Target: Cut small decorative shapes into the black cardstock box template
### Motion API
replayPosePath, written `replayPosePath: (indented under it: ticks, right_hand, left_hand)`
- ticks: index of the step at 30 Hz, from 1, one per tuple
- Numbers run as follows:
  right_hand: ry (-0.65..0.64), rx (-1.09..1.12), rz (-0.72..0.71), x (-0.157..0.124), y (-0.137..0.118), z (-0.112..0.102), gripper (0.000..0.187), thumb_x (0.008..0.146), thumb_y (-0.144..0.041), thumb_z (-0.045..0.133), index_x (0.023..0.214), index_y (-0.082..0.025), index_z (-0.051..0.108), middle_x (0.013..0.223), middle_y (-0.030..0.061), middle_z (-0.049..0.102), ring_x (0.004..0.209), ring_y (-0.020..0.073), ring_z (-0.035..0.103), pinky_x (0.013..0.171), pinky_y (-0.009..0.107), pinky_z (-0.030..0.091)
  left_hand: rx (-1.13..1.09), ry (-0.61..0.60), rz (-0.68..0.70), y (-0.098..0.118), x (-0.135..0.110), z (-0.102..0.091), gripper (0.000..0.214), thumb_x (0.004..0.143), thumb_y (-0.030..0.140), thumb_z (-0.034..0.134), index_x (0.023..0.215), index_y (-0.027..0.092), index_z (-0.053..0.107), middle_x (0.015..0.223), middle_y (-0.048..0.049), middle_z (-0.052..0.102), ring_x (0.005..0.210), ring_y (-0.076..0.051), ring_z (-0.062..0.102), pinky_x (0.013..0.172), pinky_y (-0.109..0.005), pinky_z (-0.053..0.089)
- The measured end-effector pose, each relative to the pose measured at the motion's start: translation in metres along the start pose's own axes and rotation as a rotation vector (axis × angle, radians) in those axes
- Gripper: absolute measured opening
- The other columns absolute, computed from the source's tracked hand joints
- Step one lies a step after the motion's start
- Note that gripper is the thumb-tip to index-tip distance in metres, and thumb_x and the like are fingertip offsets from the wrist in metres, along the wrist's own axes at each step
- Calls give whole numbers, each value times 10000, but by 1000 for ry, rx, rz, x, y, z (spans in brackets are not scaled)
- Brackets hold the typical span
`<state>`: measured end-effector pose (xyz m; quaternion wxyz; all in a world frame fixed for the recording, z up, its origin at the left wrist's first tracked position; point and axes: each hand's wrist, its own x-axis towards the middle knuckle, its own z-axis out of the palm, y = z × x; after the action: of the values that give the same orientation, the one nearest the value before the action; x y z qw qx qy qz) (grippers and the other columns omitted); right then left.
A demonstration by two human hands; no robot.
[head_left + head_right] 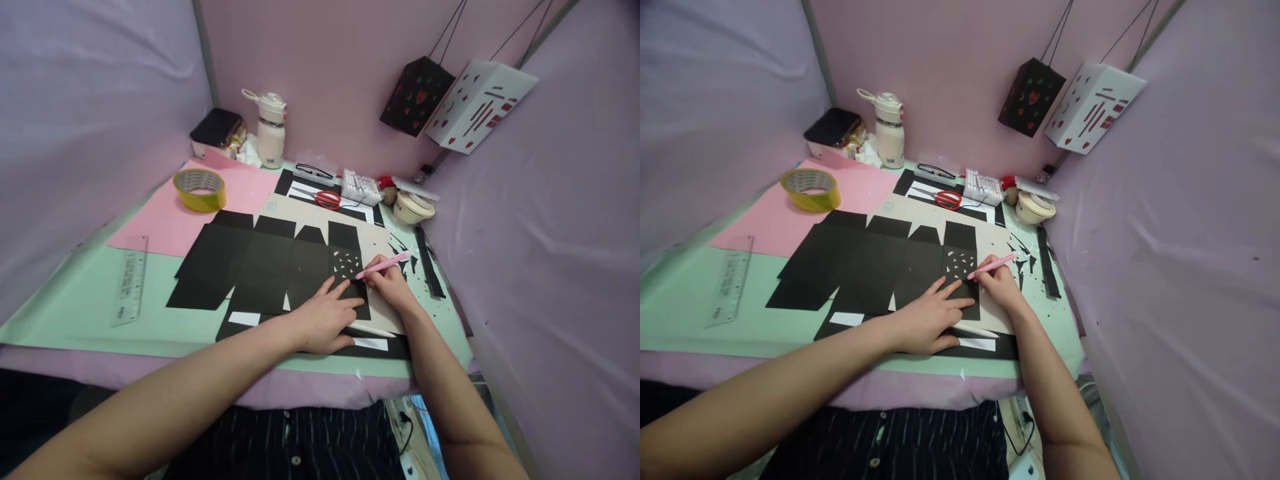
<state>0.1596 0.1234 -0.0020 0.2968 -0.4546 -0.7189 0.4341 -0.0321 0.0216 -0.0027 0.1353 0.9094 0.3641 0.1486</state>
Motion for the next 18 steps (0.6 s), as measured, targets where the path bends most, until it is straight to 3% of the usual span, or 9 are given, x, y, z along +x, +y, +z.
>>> replayPosePath:
  ticks: [18]
  right_hand:
    - [-14, -22, -35, 2, 2, 0, 37, 782, -249, 532, 771, -214, 534, 695, -8, 618, 626, 149, 535, 597, 283, 413]
  left_hand:
    - [0, -14, 3, 0, 0, -2, 326, 863, 467, 536, 923, 168, 651, 1405, -51, 462, 1377, -399, 207, 1092, -597, 131]
